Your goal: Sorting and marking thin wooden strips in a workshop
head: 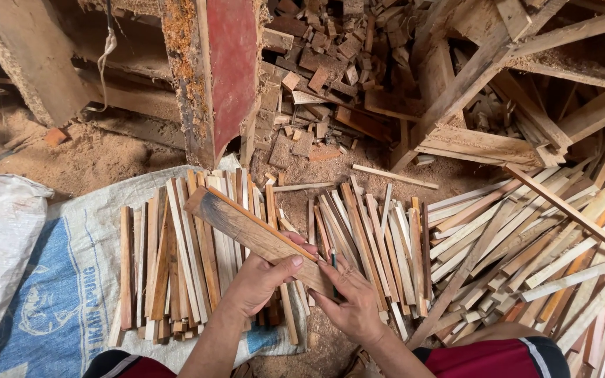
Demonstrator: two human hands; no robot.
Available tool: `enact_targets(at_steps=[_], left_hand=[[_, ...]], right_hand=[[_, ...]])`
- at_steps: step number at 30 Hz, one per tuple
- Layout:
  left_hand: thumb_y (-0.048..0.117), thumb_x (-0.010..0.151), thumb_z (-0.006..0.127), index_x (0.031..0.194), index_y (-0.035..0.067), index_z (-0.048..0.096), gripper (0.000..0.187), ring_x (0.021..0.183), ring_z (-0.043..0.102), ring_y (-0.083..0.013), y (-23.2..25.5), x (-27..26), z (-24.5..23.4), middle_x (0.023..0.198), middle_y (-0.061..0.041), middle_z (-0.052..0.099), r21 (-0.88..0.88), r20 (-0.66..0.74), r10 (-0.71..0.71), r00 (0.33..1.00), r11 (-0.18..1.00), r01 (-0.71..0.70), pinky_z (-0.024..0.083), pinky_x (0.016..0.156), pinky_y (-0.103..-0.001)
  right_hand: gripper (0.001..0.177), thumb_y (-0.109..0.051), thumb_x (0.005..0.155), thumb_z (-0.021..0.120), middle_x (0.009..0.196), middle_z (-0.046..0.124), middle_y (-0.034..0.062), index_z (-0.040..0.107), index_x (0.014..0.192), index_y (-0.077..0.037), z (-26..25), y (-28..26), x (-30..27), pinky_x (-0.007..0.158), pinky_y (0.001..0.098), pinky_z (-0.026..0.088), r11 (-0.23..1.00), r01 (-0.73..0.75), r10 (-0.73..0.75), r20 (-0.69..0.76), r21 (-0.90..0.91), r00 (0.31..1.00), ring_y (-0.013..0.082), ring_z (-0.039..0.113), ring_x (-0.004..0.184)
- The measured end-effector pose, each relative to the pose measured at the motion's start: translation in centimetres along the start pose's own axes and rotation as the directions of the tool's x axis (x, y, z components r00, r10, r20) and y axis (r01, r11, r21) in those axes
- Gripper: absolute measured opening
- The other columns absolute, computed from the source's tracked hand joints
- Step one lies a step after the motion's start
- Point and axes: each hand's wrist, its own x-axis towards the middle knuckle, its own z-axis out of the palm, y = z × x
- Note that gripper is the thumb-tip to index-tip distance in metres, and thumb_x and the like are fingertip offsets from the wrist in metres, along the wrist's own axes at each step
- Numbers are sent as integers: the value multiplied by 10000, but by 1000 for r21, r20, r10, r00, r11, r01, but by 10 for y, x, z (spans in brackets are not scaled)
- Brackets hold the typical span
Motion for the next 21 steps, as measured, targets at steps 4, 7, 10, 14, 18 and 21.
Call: enact_targets(at_steps=[4,7,10,14,18,21], left_hand=[[-88,812,686,1221,7,626,424,1069,729,-326,-2,0,0,1167,-250,755,-7,-32,-5,999,1000,5,615,943,-442],[-91,782,705,1205,12,640,440,1048,755,-323,-4,3,-3,1134,-255,778,69,-33,48,998,997,-46,637,916,-441],[-9,777,743,1179,49,656,416,1070,747,-309,-8,5,-4,1140,-191,769,133,74,139,988,980,-148,612,1010,-550],[80,820,734,1197,106,697,380,1066,761,-267,-21,3,7,1148,-140,777,386,42,-6,999,923,-11,644,974,-498],[217,760,789,1372,172,615,638,1222,672,-318,-18,-3,32,1327,-144,709,445,-99,-255,962,853,272,522,1076,-576],[212,813,747,1277,103,570,509,1177,653,-307,-25,-2,34,1244,-149,673,548,73,-149,986,832,85,605,963,-515]], right_hand=[[615,-165,713,869,1309,657,241,666,1292,-119,1,-3,2,1092,522,497,1000,-7,7,-12,11,1000,404,591,1296],[666,-262,705,911,1359,615,269,656,1299,-102,-3,-11,8,1092,544,490,998,-7,6,5,64,1000,431,519,1351],[663,-109,828,779,1212,717,263,490,1407,32,-23,-42,32,861,379,694,969,-60,63,-4,240,998,307,793,997],[347,-187,1032,521,940,784,176,616,1294,19,-38,-72,60,603,296,673,794,-142,211,-49,591,976,219,751,749],[311,-141,1066,522,902,735,169,628,1269,69,-35,-104,89,435,222,482,583,-34,100,-30,812,995,171,651,632],[281,-142,1046,522,953,716,140,665,1220,26,-28,-117,106,561,237,554,674,-52,112,-32,737,993,166,660,699]])
